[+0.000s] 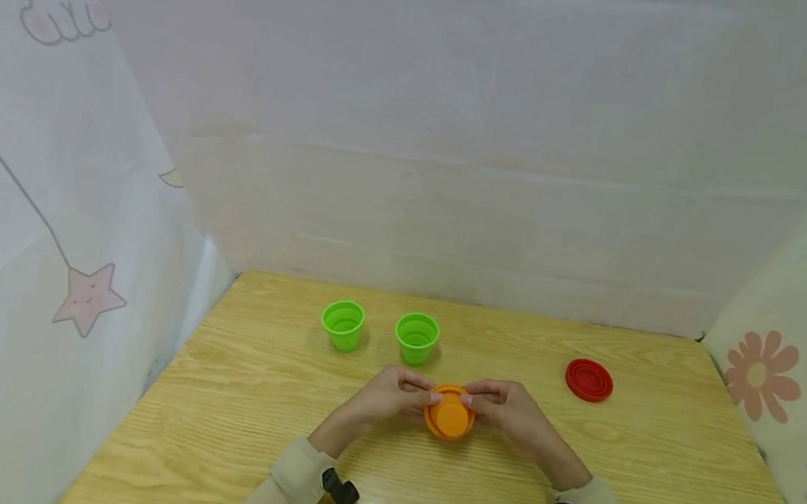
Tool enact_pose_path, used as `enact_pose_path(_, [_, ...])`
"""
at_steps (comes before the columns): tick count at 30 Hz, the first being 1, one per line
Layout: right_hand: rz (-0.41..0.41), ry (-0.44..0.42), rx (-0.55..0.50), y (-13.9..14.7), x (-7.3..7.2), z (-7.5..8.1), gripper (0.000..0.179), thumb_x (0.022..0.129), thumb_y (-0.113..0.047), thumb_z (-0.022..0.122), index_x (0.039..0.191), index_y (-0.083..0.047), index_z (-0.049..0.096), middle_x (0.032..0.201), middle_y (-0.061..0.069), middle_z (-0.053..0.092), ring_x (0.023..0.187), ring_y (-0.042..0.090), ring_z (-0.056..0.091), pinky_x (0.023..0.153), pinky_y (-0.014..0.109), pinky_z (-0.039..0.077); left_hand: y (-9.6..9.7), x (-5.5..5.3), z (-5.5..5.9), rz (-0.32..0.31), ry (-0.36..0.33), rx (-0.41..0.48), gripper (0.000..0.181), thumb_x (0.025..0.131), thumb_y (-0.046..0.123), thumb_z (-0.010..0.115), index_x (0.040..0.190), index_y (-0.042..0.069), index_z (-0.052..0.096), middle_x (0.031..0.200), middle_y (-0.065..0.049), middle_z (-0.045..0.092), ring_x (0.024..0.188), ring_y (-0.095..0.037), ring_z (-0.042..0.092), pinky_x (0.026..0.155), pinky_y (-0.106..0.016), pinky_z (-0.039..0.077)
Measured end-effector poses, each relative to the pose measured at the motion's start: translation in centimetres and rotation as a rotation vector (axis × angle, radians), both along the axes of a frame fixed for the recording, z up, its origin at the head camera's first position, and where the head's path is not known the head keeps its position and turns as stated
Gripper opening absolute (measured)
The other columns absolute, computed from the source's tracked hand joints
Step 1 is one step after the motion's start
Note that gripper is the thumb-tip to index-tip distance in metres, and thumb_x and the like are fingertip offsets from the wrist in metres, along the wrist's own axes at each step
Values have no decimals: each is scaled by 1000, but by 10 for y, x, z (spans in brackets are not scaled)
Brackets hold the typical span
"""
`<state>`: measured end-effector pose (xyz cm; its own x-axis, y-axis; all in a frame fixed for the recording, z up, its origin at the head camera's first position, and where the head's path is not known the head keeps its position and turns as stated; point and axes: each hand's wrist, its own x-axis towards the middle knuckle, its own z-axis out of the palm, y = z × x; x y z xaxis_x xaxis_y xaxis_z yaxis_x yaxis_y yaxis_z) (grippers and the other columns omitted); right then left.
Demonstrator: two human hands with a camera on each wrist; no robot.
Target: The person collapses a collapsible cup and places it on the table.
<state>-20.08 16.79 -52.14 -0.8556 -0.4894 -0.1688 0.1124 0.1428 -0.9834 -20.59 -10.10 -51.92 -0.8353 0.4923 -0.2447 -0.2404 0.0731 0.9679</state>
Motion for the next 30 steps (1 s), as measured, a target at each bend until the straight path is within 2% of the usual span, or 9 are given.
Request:
enact_pose_path(5, [12,-14,-23,-2,0,2,53,102,-26,71,141,8,58,130,14,73,106,12,73,95,30,64,-2,-1,1,26,4,-19,40,100,19,74,131,-5,68,117,-17,77,95,-18,77,95,-46,65])
enact_pose_path(14, [1,13,-22,-4,3,11,53,101,-23,73,139,12,57,123,14,75,99,9,72,90,28,65,-1,2,5,12,28,-36,43,98,21,77,131,-4,68,121,-18,76,99,-20,77,96,-48,65])
enact_pose_path(21, [-12,35,5,-5,3,7,50,100,-18,73,138,10,57,98,0,76,88,10,70,86,31,65,1,4,6,1,40,-45,39,99,23,76,127,-4,71,117,-17,78,95,-18,77,95,-49,65])
enact_pose_path(26, [-51,31,13,-8,2,5,51,100,-11,71,141,10,50,95,1,75,89,14,70,85,30,65,2,4,6,7,62,-65,35,99,27,76,121,-1,75,109,-13,80,88,-18,78,90,-48,66])
enact_pose_path(30, [-80,62,13,-12,2,3,51,99,-7,70,140,13,46,94,3,75,86,13,71,80,26,64,2,4,7,-11,88,-72,36,101,27,73,123,-3,74,112,-16,80,87,-16,78,87,-45,67])
